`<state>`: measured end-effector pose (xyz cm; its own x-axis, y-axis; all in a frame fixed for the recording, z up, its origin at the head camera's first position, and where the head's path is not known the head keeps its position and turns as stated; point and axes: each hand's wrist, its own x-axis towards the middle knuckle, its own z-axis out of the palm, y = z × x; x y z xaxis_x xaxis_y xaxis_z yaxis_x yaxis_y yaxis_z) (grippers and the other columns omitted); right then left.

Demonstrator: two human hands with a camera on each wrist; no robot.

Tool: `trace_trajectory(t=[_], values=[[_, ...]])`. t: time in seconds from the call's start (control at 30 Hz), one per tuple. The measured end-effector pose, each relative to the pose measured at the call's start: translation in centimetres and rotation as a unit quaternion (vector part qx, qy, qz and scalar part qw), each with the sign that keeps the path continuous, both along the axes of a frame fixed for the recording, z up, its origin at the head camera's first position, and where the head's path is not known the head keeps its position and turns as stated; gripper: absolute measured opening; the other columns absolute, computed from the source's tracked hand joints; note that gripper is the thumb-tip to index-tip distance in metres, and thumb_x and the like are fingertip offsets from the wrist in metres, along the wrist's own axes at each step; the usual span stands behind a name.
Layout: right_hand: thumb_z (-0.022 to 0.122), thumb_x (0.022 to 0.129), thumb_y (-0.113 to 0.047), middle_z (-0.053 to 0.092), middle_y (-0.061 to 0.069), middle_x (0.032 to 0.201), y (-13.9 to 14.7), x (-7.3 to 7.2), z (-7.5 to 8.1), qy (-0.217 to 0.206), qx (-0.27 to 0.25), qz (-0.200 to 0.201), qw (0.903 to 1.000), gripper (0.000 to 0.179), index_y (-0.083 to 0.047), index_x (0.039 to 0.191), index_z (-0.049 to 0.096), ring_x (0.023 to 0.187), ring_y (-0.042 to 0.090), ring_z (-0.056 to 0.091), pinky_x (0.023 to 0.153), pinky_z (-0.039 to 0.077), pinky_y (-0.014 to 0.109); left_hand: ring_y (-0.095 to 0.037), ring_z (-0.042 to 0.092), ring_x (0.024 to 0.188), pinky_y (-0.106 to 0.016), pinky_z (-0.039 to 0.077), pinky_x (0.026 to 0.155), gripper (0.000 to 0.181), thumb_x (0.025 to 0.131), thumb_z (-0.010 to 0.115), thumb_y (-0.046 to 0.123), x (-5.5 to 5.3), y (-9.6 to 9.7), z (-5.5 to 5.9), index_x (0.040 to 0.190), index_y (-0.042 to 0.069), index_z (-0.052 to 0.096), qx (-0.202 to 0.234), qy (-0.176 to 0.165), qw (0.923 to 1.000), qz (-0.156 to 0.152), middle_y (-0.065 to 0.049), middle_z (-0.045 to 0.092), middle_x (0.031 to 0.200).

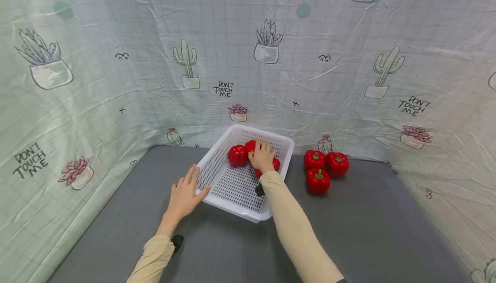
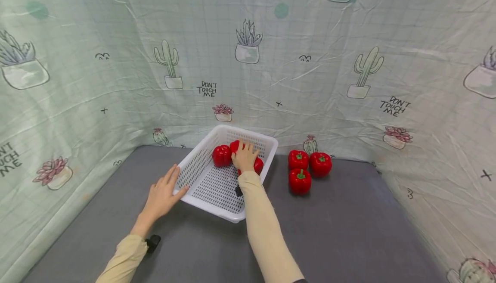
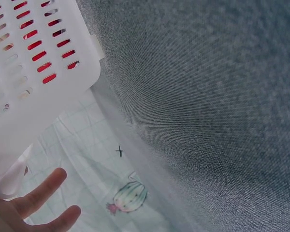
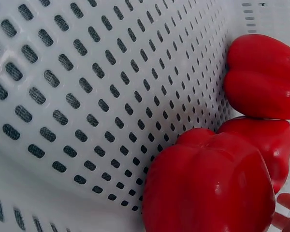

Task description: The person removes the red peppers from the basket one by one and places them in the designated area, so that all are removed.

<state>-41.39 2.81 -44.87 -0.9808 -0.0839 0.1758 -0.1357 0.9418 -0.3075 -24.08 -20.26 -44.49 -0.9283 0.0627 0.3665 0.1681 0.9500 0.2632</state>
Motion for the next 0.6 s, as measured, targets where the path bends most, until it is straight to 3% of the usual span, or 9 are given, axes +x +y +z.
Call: trace_trajectory(t=[0.07,0.1,0.27,0.6], values=[[0.045,0.089,-0.034,0.027,0.017,0.143,-0.2,-0.2,-0.2,-0.018,0.002,-0.004,0.9998,0.066,-0.012,0.143,0.016,0.130,0.035,0.023,0.101,0.010,0.064,-0.038,0.048,0.109,-0.057,0.037,0.079,0.076,0.083,0.050,0.050,0.0,0.0,0.0,0.139,0.004,0.029,0.000,-0.001,1.0000,0.000,-0.014,0.029,0.144],[0.049,0.088,-0.031,0.027,0.017,0.143,-0.3,0.7,0.8,-0.037,0.005,-0.002,0.9993,0.066,-0.012,0.143,0.018,0.131,0.034,0.022,0.101,0.011,0.063,-0.038,0.048,0.109,-0.057,0.037,0.079,0.076,0.083,0.050,0.051,0.0,0.0,0.0,0.139,0.004,0.029,0.000,-0.002,1.0000,0.000,-0.014,0.029,0.145],[0.050,0.087,-0.036,0.033,0.019,0.138,-0.2,2.0,1.5,-0.036,0.054,-0.001,0.9979,0.064,-0.012,0.141,0.024,0.128,0.035,0.024,0.101,0.016,0.060,-0.039,0.048,0.109,-0.057,0.037,0.079,0.076,0.083,0.051,0.050,0.0,0.1,-0.2,0.140,0.004,0.028,0.002,-0.006,1.0000,0.001,-0.013,0.029,0.145],[0.059,0.081,-0.040,0.037,0.022,0.135,-0.5,2.1,1.6,-0.056,0.099,-0.011,0.9935,0.070,-0.013,0.136,0.027,0.127,0.036,0.026,0.101,0.019,0.059,-0.039,0.048,0.108,-0.057,0.037,0.079,0.075,0.083,0.053,0.047,-0.2,0.1,-0.2,0.139,0.004,0.029,0.000,-0.003,1.0000,0.004,-0.013,0.029,0.144]])
